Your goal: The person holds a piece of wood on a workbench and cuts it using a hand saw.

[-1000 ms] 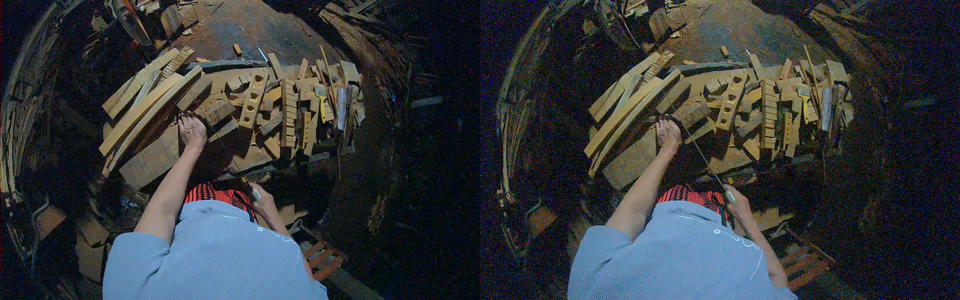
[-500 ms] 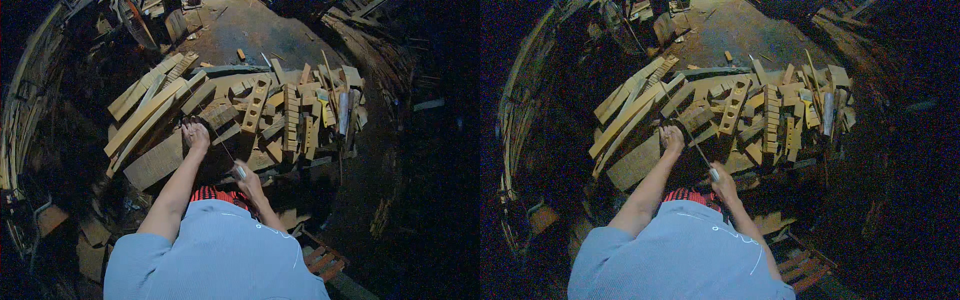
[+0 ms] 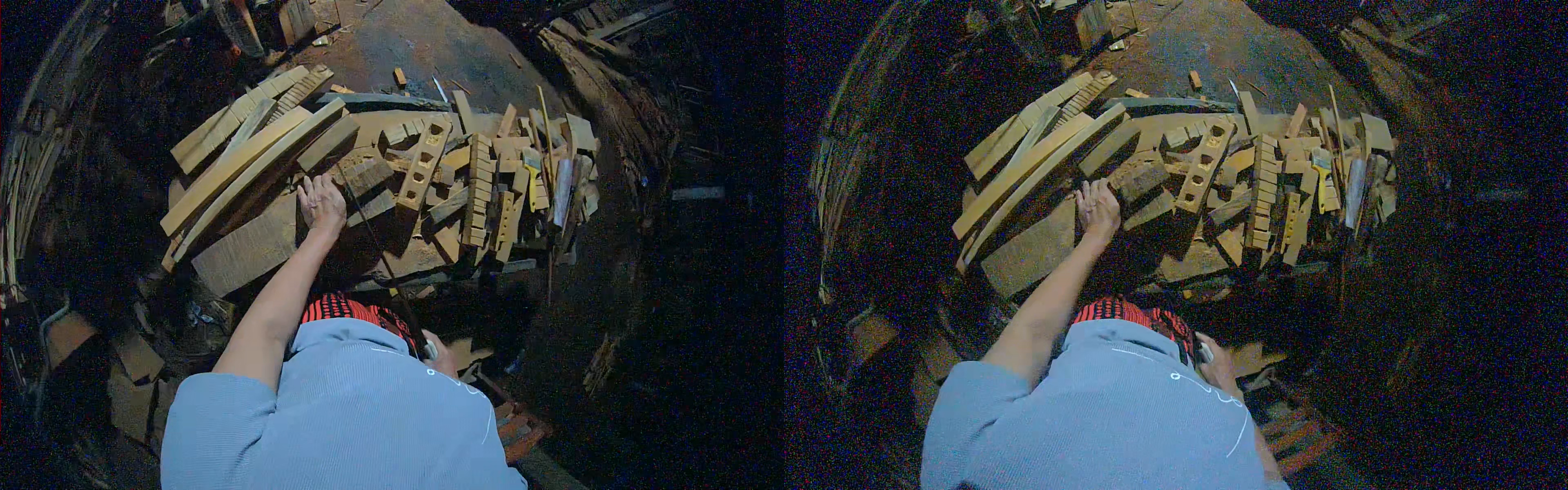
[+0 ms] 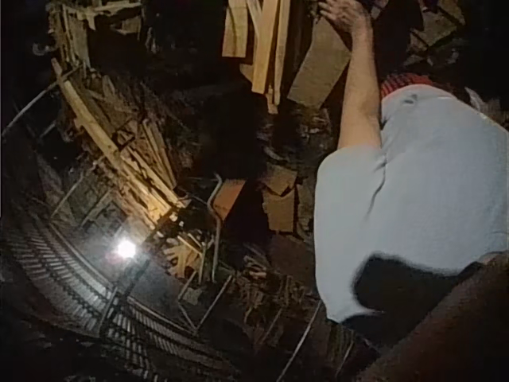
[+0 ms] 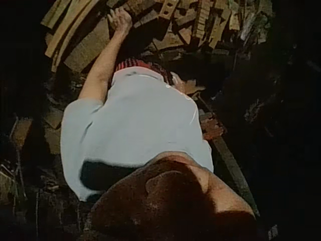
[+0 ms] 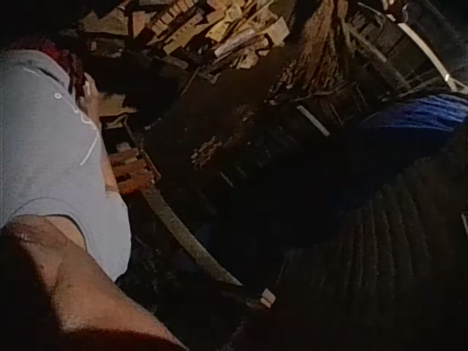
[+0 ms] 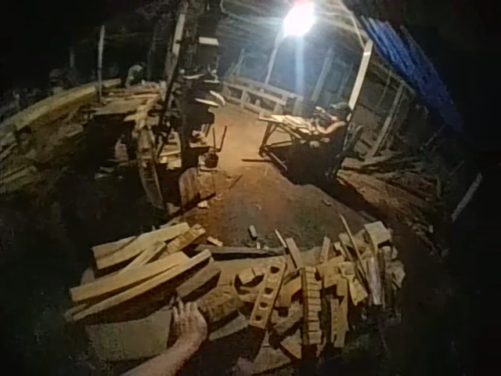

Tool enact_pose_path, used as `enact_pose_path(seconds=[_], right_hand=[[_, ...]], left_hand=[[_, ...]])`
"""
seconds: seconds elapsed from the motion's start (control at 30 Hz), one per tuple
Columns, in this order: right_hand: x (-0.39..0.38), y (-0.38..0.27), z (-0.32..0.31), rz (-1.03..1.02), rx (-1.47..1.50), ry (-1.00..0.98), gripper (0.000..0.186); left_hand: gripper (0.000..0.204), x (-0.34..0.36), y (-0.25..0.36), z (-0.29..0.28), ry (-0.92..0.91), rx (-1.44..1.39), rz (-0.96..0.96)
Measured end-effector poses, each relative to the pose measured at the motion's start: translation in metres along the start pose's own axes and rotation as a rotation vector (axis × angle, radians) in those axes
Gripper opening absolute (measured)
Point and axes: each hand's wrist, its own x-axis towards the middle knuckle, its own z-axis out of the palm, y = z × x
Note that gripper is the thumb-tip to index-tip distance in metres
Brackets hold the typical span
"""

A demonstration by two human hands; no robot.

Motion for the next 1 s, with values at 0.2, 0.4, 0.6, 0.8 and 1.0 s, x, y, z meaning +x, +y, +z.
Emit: enact_pose_path(seconds=[0.2, 0.4, 0.6, 0.8, 1.0], right_hand=[[0.112, -0.065, 0.006, -0.175, -0.02, 0.011, 0.051], [0.179, -0.116, 0.017, -0.226, -0.069, -0.036, 0.053], [0.126, -0.065, 0.03, -0.247, 0.025, 0.042, 0.056], [0.021, 0.007, 0.02, -0.106, 0.179, 0.059, 0.055], [-0.012, 0.026, 0.009, 0.021, 0.154, 0.009, 0.053]], left_hand=[[0.029, -0.007, -0.012, 0.013, -0.199, 0.195, 0.07], [0.032, -0.002, -0.009, 0.013, -0.098, 0.172, 0.008], [0.037, 0.002, -0.002, -0.001, -0.304, 0.126, -0.088], [0.033, 0.001, -0.002, 0.006, -0.019, 0.086, -0.009], [0.025, 0.002, -0.001, 0.008, 0.017, 0.037, 0.027]])
